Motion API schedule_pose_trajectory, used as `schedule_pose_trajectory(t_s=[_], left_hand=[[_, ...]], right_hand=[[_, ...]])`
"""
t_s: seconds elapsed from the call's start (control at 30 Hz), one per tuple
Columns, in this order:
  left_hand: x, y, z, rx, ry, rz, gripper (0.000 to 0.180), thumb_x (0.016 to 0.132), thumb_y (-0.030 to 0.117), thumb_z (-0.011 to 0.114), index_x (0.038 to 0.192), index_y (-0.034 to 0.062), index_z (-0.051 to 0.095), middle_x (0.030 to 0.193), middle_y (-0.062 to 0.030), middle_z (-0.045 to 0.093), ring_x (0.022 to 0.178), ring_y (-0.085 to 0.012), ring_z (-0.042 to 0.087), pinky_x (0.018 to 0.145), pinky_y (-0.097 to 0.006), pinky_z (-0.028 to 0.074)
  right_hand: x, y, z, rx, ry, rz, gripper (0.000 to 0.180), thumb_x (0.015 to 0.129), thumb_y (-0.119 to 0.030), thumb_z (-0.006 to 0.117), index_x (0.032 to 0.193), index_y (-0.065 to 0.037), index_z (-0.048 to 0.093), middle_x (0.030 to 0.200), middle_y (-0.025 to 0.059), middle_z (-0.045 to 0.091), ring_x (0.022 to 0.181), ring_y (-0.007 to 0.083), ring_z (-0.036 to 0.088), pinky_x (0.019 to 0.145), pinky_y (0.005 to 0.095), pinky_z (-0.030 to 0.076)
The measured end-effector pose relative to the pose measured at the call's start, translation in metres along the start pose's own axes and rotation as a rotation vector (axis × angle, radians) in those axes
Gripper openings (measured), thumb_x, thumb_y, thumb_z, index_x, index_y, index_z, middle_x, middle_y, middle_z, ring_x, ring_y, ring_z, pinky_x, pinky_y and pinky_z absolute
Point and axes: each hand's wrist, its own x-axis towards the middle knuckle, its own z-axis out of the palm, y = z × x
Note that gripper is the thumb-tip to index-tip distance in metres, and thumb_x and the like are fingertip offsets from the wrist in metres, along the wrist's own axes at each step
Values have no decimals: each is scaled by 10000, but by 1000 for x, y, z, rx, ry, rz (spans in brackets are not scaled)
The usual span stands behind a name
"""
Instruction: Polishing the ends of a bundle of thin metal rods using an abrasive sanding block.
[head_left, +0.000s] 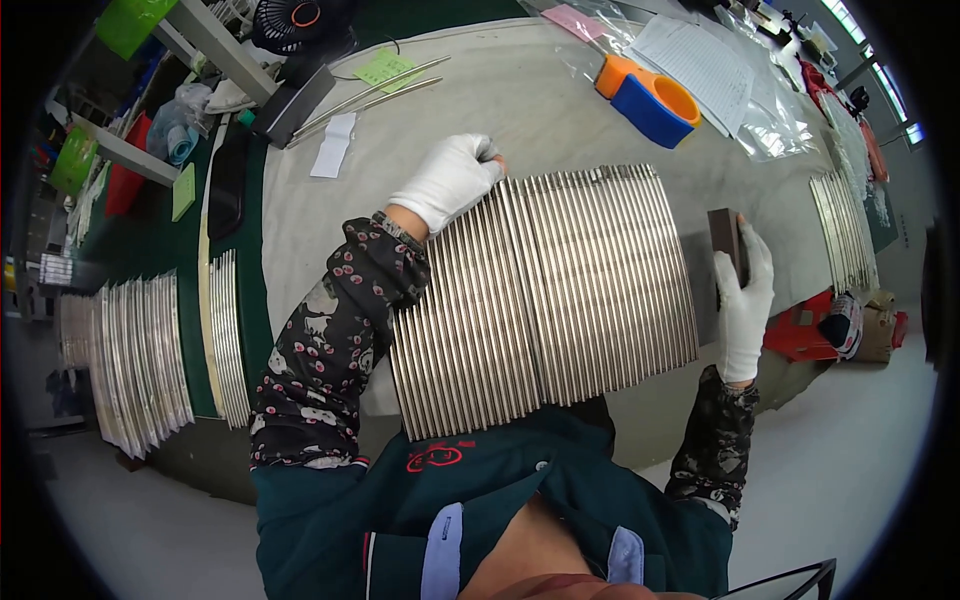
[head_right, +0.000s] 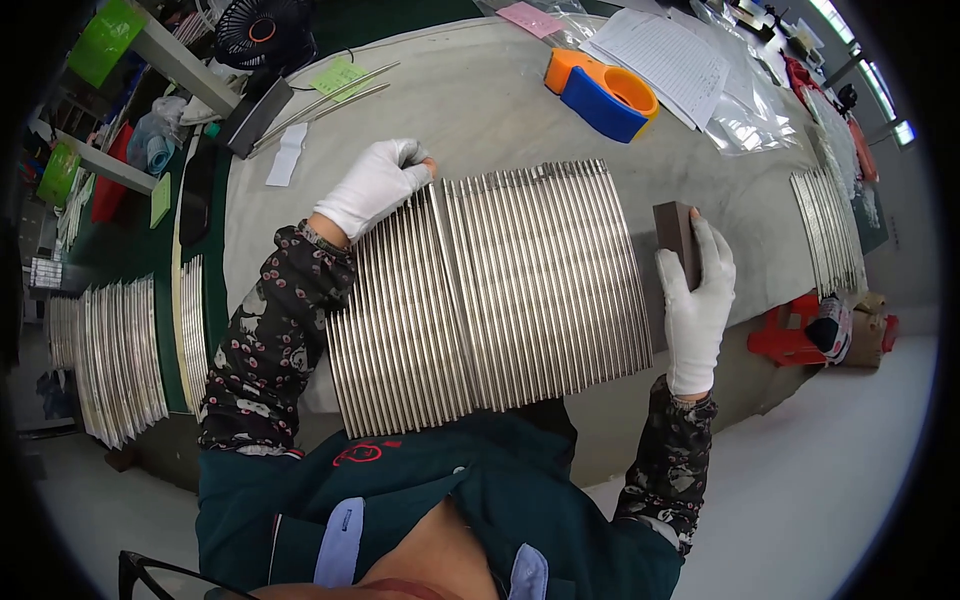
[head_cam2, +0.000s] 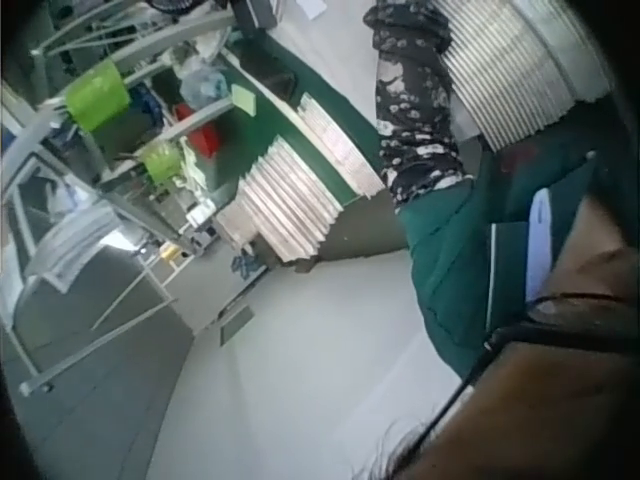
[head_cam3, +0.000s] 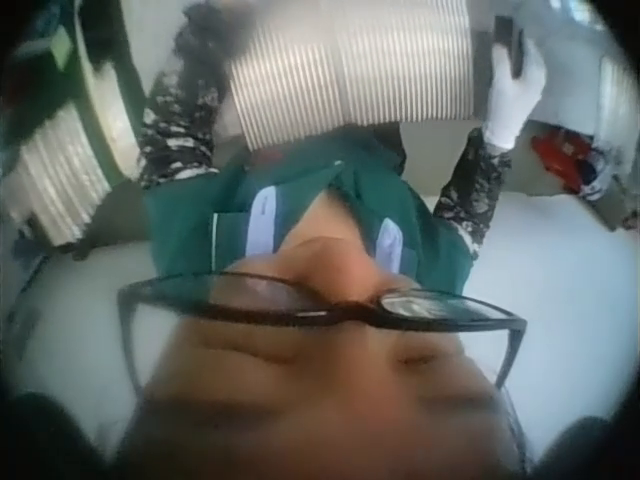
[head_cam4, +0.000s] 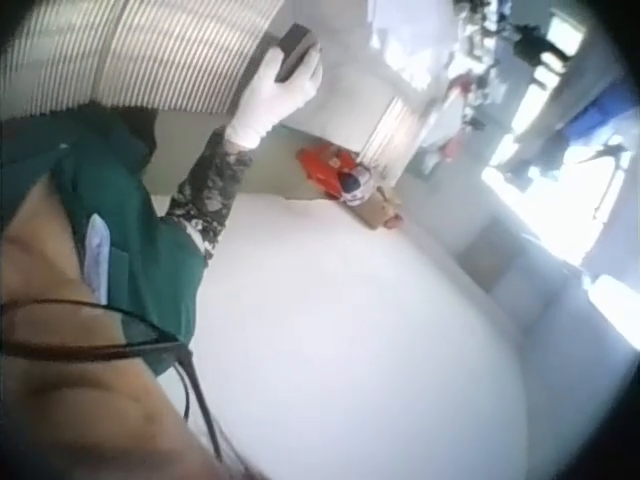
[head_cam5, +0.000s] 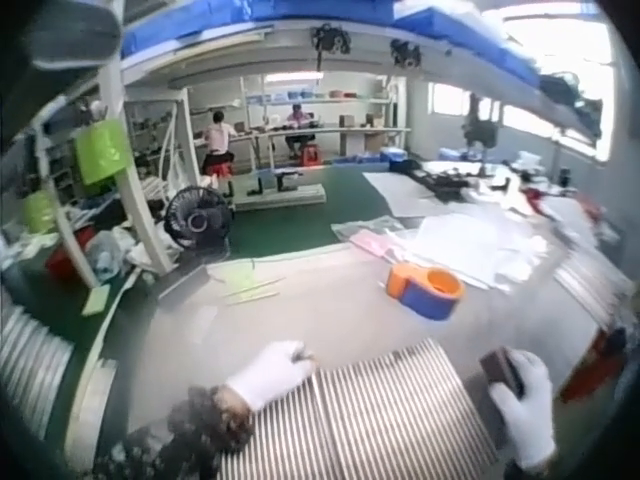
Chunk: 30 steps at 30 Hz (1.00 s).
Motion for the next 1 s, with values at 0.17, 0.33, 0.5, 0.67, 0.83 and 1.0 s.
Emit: schedule_pose_trajectory(t_s=[0.17,0.33,0.5,0.67,0.83,1.0], left_hand=[[-20,20,6,656,186,119,282,782,192,683,969,-13,631,906,-131,644,860,-288,622,760,-351,488],[-96,33,37,623,-156,617,715,726,342,738,1304,41,446,1398,-201,411,1294,-331,408,1069,-502,308],[-137,21,61,507,-409,622,791,759,475,666,1363,32,411,1481,-241,289,1388,-362,272,1118,-586,152],[-137,23,65,523,-409,604,762,782,488,633,1335,-6,451,1469,-243,304,1395,-357,258,1132,-569,122],[-166,24,65,482,-493,624,793,771,495,644,1369,28,415,1520,-211,244,1422,-331,215,1140,-568,100],[-184,13,58,553,-512,577,801,775,459,643,1415,68,359,1540,-165,233,1438,-316,182,1139,-575,89]], right_hand=[[-4,20,-4,-88,5,-7,478,853,-170,647,1296,-32,533,1277,167,509,1165,300,494,1008,382,396],[-8,44,-6,-190,32,-10,483,846,-156,655,1298,-38,532,1261,171,522,1153,309,501,1005,392,396],[-3,42,-7,-148,23,5,466,846,-133,643,1274,18,537,1249,190,543,1140,305,524,999,382,394],[1,48,-3,-237,-15,-30,457,857,-145,630,1269,28,538,1244,200,550,1141,317,529,995,384,394],[1,54,3,-421,-10,-126,486,810,-173,661,1250,8,560,1220,214,557,1070,357,550,941,417,429],[0,49,9,-575,20,-166,489,774,-188,679,1219,-10,583,1225,213,558,1055,372,558,910,431,449]])
